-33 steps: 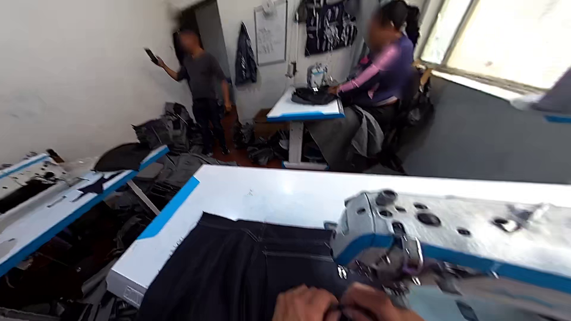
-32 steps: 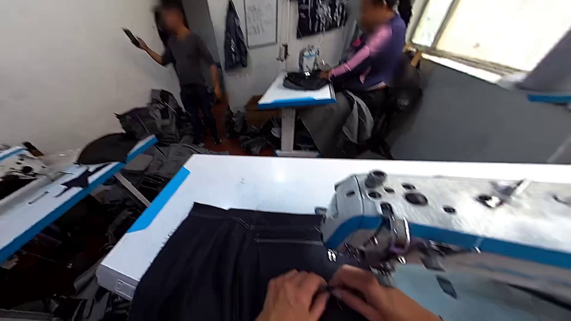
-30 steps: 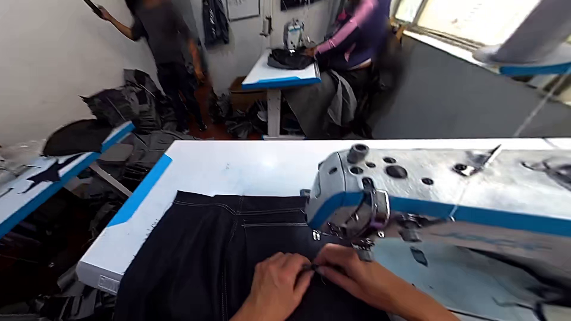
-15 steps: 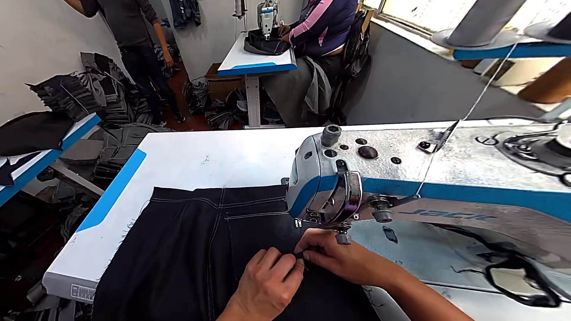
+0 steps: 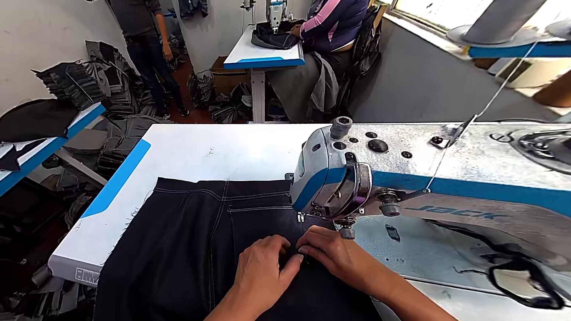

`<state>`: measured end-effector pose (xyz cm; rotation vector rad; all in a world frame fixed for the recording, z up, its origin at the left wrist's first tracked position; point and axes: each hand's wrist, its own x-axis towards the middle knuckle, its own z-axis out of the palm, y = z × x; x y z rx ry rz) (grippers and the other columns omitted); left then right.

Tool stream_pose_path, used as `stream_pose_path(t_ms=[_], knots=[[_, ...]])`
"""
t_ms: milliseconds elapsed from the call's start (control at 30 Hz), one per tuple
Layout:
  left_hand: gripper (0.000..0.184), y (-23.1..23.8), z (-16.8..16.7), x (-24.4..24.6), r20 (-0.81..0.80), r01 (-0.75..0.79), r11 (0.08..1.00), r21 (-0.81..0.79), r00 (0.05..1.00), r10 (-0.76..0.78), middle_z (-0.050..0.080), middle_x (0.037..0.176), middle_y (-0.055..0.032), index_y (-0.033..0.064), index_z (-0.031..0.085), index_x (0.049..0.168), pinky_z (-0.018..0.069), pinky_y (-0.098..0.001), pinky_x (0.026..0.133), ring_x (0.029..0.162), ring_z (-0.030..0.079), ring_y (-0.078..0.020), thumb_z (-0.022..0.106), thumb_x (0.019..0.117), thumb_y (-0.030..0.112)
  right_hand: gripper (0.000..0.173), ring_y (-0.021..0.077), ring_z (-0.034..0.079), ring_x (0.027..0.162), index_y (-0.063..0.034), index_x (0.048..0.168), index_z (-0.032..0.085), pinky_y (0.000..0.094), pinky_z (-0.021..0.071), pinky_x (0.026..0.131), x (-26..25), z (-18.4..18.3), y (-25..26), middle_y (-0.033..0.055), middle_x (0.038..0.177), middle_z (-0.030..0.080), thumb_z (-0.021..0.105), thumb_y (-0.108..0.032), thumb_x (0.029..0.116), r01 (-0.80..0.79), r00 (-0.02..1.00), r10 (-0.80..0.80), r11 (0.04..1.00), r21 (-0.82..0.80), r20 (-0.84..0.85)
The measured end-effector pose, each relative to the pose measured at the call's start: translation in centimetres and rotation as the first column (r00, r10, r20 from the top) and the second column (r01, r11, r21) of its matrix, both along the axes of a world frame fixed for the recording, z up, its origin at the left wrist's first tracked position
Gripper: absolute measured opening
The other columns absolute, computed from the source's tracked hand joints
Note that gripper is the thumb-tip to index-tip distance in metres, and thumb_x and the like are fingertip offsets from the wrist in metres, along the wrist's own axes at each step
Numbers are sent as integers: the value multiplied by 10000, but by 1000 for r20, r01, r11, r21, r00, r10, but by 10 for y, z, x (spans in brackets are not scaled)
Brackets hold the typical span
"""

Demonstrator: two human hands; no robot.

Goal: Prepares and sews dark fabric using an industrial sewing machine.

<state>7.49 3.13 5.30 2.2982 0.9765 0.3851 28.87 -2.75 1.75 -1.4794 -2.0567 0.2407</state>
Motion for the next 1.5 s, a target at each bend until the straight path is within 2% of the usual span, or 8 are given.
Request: stream_pose_path(t_ms=[100,267,433,667,967,1167,1333,1500], knots=[[330,-4,3,10,-106,3,998,66,994,4,728,998,-103,79,758,1079,562,-427,796,943,707,-260,576,1010,345,320,135,698,811,-168,993,755,298,571,696,-1,-2,-2,1,880,708,497,-350,1042,13,999,-16,998,69,35],[198,-8,-22,12,51,15,903,429,998,-41,720,835,-87,69,773,924,595,-369,665,789,728,-251,635,957,207,284,124,716,778,-159,1025,741,269,572,656,5,1,-5,-3,871,732,509,-320,1051,-93,983,60,977,193,171],[371,-22,-23,-17,5,-20,884,467,1000,20,736,973,-66,94,760,1058,608,-366,726,884,724,-250,710,888,420,254,129,719,781,-142,983,741,269,580,663,5,7,-6,-1,843,722,517,-246,1041,-155,968,108,967,201,227],[620,-26,-36,-47,157,-112,852,512,987,36,763,1045,-37,113,771,1131,595,-275,786,949,728,-165,561,927,660,268,110,713,778,-157,983,755,262,575,658,8,8,-5,-19,844,722,518,-271,1034,-163,966,119,969,185,231],[255,-23,-46,-39,162,-134,713,689,986,28,777,919,34,167,804,1038,577,-230,701,852,731,-125,615,1001,334,250,109,707,776,-149,973,752,251,569,660,7,9,-4,-17,825,716,529,-250,1024,-186,956,124,956,226,265],[227,-20,-42,-38,94,-31,570,821,992,-82,781,872,-23,84,793,974,540,-243,597,707,709,-148,568,962,64,218,202,669,671,-11,984,677,299,523,553,9,9,-8,112,852,716,463,15,1017,-455,839,227,792,408,495],[277,-30,-32,-42,-208,232,503,832,973,-105,770,996,-80,30,755,1080,601,-288,713,863,745,-209,499,978,15,266,219,701,852,-41,1004,704,325,564,709,-7,15,-29,83,966,731,442,9,1014,-314,810,108,910,271,576],[334,-47,-29,-43,-422,370,491,789,907,-6,735,1183,-144,-32,692,1220,608,-387,831,1061,735,-274,439,1004,6,284,240,709,1042,-26,1135,697,344,547,954,-51,1,-51,107,1103,743,431,-11,1038,-91,872,-93,934,346,480]])
